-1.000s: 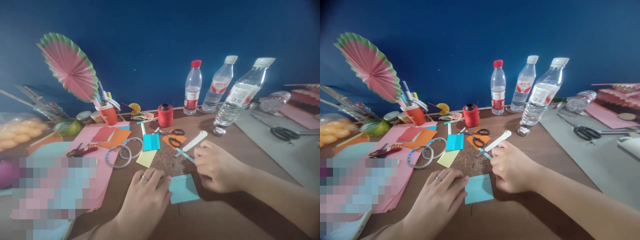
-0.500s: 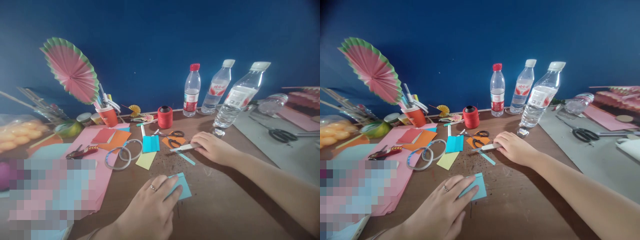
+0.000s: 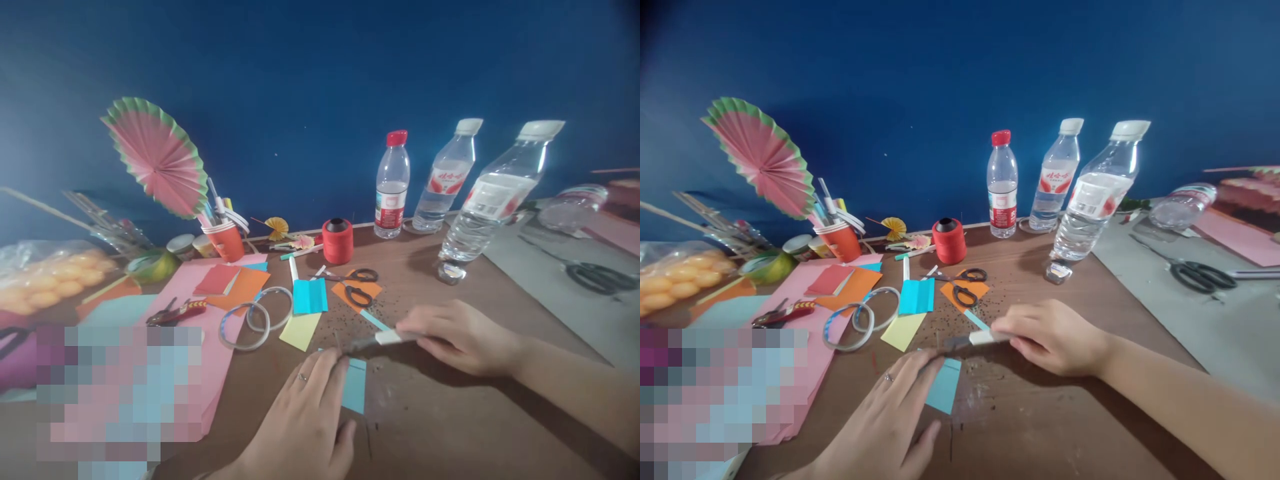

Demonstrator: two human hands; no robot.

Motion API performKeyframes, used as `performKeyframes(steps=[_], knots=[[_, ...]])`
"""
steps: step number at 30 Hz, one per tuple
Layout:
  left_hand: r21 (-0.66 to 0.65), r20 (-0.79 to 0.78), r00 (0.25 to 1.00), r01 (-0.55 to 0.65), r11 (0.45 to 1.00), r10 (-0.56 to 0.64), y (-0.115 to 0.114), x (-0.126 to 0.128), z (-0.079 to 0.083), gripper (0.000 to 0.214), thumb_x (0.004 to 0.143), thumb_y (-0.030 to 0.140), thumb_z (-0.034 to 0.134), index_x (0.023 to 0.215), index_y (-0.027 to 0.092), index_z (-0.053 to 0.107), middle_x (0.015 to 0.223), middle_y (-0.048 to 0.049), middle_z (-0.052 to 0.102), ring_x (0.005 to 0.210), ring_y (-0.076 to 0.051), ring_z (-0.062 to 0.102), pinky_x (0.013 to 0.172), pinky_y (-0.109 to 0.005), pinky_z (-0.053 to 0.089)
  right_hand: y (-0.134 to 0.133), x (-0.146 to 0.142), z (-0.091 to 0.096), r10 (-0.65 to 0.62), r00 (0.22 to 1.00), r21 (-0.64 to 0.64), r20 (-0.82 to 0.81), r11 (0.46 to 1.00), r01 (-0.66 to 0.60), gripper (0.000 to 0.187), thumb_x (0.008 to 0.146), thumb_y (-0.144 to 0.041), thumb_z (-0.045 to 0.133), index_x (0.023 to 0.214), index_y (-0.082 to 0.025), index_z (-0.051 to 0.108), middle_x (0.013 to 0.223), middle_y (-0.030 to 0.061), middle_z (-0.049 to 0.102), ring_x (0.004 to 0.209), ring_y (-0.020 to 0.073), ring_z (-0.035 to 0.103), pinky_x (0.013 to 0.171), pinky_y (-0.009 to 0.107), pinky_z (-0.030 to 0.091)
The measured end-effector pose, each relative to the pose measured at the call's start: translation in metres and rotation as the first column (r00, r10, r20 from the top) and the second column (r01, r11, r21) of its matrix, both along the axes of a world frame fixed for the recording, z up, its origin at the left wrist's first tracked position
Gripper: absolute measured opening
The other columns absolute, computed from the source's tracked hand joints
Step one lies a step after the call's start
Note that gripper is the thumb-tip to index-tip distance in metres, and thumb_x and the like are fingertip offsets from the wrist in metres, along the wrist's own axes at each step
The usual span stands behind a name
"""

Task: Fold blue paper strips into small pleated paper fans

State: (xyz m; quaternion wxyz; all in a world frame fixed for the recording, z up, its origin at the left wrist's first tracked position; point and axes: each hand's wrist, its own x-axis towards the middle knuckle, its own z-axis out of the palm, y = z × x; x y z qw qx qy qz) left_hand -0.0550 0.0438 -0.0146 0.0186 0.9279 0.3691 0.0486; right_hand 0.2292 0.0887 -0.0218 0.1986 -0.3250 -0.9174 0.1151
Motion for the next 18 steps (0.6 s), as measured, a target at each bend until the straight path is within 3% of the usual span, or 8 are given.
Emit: performKeyframes(steps=[6, 18], knots=[[-0.033, -0.012, 1.000, 0.002, 0.999, -0.003, 0.0033, -0.0008, -0.0012, 0.057, 0.070, 0.019, 0.047, 0.125, 0.011, 0.035, 0.123, -0.0142, 0.044, 0.114, -0.026, 0.041, 0.088, -0.039, 0.045, -0.0034, 0.0025, 0.0034, 0.099, 0.993, -0.008, 0.069, 0.995, -0.099, 0.025, 0.082, -0.015, 0.040, 0.102, -0.018, 0.054, 0.083, 0.0064, 0.058, 0.075, 0.0143, 0.052, 0.064, 0.026, 0.039], [-0.046, -0.016, 1.000, -0.023, 0.999, 0.022, 0.0013, 0.0015, 0.0024, 0.059, 0.071, 0.019, 0.046, 0.128, 0.013, 0.032, 0.124, -0.0123, 0.046, 0.114, -0.026, 0.041, 0.088, -0.039, 0.044, -0.0022, 0.0066, 0.0005, 0.113, 0.989, 0.053, 0.092, 0.992, -0.118, 0.032, 0.082, -0.015, 0.041, 0.113, -0.018, 0.051, 0.087, 0.0076, 0.057, 0.078, 0.0150, 0.052, 0.064, 0.027, 0.041]])
